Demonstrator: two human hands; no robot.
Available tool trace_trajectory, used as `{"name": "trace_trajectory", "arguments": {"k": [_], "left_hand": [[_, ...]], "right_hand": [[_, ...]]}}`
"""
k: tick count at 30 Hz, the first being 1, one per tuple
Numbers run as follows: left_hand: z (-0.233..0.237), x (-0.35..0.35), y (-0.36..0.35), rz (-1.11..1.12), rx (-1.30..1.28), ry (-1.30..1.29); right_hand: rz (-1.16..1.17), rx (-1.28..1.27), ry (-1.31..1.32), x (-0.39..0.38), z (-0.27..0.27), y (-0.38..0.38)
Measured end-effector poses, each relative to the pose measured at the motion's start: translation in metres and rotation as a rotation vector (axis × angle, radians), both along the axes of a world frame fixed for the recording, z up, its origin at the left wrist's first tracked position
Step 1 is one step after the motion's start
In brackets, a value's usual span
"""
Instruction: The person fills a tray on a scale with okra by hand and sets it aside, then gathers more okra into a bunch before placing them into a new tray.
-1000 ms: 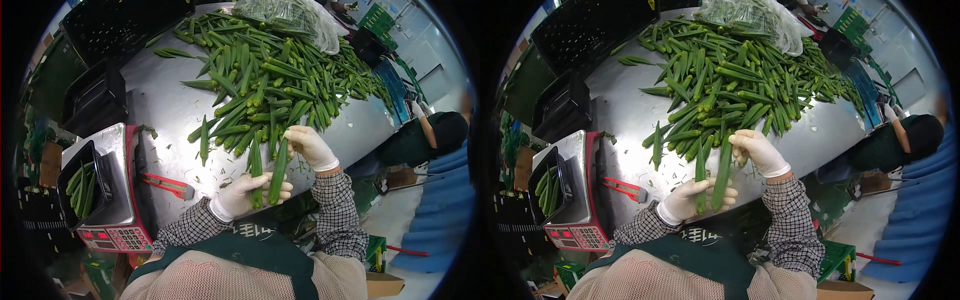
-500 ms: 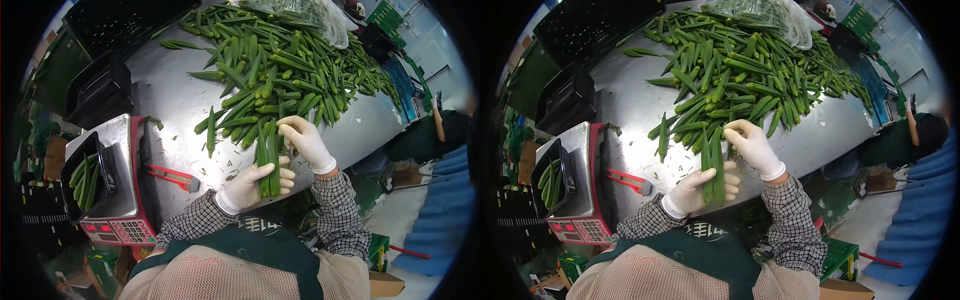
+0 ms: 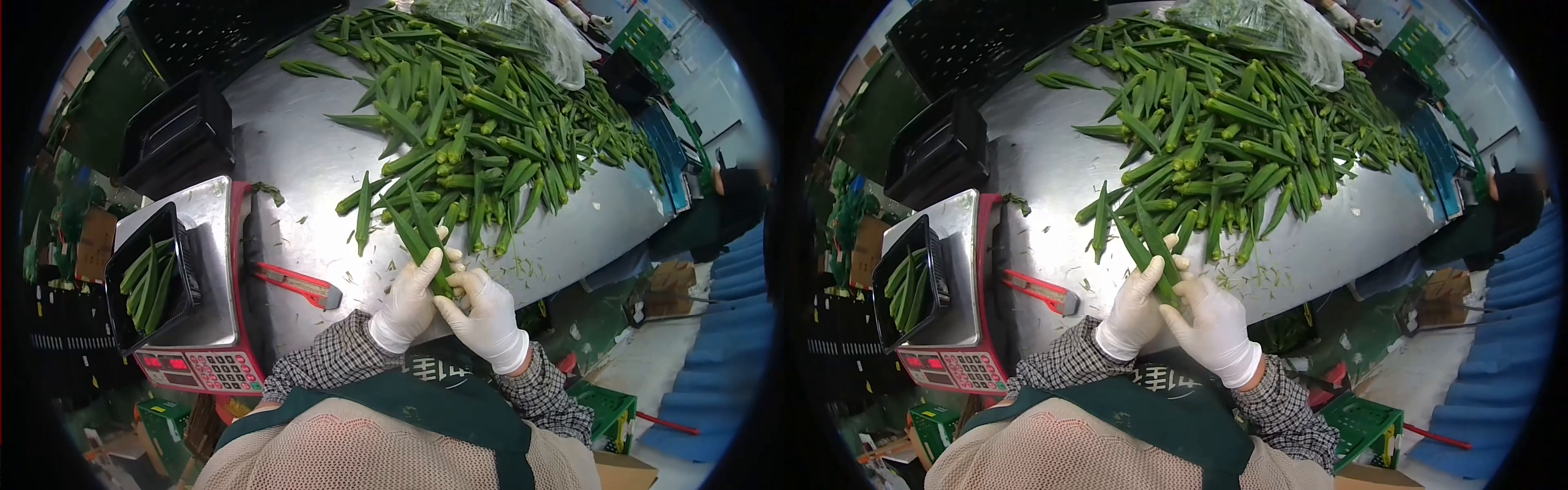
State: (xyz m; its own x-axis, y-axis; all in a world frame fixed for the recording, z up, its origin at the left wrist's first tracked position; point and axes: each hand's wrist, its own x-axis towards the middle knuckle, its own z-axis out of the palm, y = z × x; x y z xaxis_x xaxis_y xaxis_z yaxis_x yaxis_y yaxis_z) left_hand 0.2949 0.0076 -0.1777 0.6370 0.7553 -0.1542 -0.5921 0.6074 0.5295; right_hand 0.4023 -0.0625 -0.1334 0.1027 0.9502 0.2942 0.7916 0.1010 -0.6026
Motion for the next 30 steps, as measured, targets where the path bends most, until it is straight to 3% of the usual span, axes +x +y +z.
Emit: {"name": "trace_trajectory", "arguments": {"k": [3, 18, 24, 30], "left_hand": [[0.003, -0.001, -0.001, 0.007, 0.001, -0.043], [-0.005, 0.001, -0.001, 0.005, -0.050, -0.175], [0.007, 0.001, -0.005, 0.063, 0.055, -0.026], [0.004, 0.001, -0.003, 0.077, 0.046, -0.076]], "right_hand": [[-0.050, -0.042, 0.202, -0.005, -0.002, 0.000], [-0.050, -0.040, 0.457, -0.001, -0.010, -0.003], [-0.100, -0.060, 0.407, -0.008, -0.003, 0.000], [-0.129, 0.017, 0.347, -0.013, -0.010, 0.001]]}}
